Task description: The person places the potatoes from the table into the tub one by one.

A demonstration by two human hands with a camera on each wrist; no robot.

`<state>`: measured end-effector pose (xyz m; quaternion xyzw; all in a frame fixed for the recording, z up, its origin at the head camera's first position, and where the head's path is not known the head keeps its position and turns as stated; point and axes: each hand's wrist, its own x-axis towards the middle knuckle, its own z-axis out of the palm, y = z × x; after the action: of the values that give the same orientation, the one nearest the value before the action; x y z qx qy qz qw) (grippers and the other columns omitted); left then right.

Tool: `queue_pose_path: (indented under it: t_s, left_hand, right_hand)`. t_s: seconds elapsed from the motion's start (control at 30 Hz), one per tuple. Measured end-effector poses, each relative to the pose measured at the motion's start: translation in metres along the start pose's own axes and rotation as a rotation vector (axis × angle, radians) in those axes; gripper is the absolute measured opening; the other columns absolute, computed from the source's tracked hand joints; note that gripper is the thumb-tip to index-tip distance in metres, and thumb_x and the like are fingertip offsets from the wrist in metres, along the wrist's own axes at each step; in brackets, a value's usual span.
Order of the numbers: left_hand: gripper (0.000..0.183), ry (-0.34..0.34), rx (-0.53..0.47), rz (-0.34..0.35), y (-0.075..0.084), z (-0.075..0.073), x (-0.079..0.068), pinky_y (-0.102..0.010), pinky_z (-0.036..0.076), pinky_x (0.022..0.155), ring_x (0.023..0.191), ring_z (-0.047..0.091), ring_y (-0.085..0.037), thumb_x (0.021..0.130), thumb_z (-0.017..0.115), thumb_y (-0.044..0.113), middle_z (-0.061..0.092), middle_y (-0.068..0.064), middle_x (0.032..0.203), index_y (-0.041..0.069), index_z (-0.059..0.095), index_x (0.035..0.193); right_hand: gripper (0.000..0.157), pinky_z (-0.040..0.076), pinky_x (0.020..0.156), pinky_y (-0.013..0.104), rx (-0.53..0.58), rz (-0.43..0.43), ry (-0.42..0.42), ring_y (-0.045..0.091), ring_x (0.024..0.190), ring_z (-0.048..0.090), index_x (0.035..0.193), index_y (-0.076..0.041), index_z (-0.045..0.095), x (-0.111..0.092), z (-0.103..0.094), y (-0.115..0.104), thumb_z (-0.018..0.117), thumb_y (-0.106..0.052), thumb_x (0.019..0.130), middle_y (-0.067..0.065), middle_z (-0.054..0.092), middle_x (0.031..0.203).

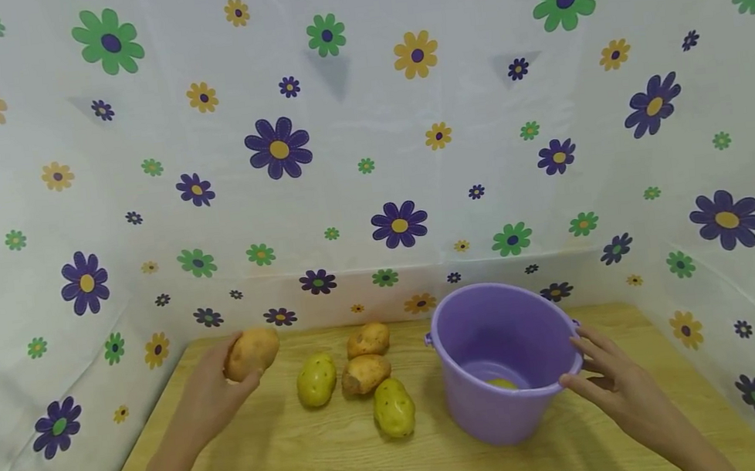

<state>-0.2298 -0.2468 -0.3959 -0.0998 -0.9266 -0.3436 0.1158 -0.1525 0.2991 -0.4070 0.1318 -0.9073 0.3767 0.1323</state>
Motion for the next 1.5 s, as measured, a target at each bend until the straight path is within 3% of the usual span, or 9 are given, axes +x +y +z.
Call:
queue_pose_path:
  t_s: [0.3,0.47,0.6,0.73,0.93,1.2,1.5]
  left_hand:
    - [0.070,-0.004,-0.015,0.022,0.024,-0.013,0.006,-0.047,0.055,0.083,0.107,0.058,-0.036,0.097,0.071,0.020,0.053,-0.027,0.137,-0.004,0.038,0.154]
    - [0.070,0.006,-0.015,0.046,0.039,-0.018,0.009,-0.048,0.055,0.084,0.107,0.058,-0.036,0.097,0.071,0.020,0.052,-0.027,0.138,-0.004,0.038,0.154]
    - [0.070,0.008,-0.004,0.046,0.045,-0.021,0.012,-0.046,0.055,0.082,0.106,0.059,-0.036,0.097,0.071,0.020,0.052,-0.028,0.138,-0.004,0.038,0.154]
    - [0.070,-0.004,0.006,0.035,0.049,-0.021,0.014,-0.046,0.055,0.081,0.105,0.059,-0.036,0.097,0.071,0.023,0.052,-0.027,0.138,-0.002,0.038,0.154]
    - [0.067,-0.006,-0.025,0.064,0.059,-0.015,0.019,-0.049,0.056,0.087,0.108,0.059,-0.036,0.097,0.071,0.021,0.050,-0.027,0.140,-0.002,0.041,0.153]
    - [0.068,-0.030,-0.070,0.106,0.083,-0.001,0.029,-0.051,0.057,0.092,0.114,0.059,-0.036,0.097,0.073,0.023,0.049,-0.025,0.145,0.001,0.042,0.154]
    - [0.069,-0.089,-0.133,0.165,0.116,0.024,0.040,-0.050,0.057,0.093,0.116,0.058,-0.035,0.097,0.074,0.022,0.049,-0.021,0.144,0.003,0.042,0.154]
  right_hand:
    - [0.060,0.057,0.083,0.018,0.010,0.009,-0.003,0.038,0.110,0.067,0.148,0.008,0.049,0.001,-0.001,-0.001,0.071,-0.020,0.100,0.029,0.033,0.159]
    - [0.059,0.057,0.083,0.019,0.005,0.003,0.003,0.032,0.108,0.068,0.147,0.008,0.050,0.000,0.000,0.000,0.072,-0.020,0.099,0.029,0.034,0.158]
    - [0.059,0.057,0.083,0.019,0.002,0.007,0.003,0.028,0.108,0.068,0.147,0.008,0.050,0.000,0.000,0.000,0.072,-0.020,0.099,0.028,0.035,0.158]
    - [0.060,0.057,0.082,0.019,0.011,0.014,0.000,0.035,0.109,0.068,0.147,0.009,0.049,0.001,0.000,0.000,0.072,-0.020,0.099,0.029,0.034,0.159]
    - [0.060,0.058,0.082,0.019,0.007,0.005,0.005,0.037,0.109,0.067,0.147,0.009,0.049,0.001,0.000,0.001,0.072,-0.020,0.099,0.029,0.034,0.158]
    - [0.061,0.057,0.082,0.018,0.008,0.014,-0.003,0.039,0.111,0.066,0.147,0.010,0.049,0.001,0.000,0.000,0.072,-0.021,0.099,0.029,0.034,0.158]
    - [0.061,0.057,0.083,0.017,-0.006,0.014,-0.009,0.033,0.111,0.067,0.147,0.010,0.049,0.000,0.000,0.001,0.073,-0.019,0.099,0.029,0.034,0.158]
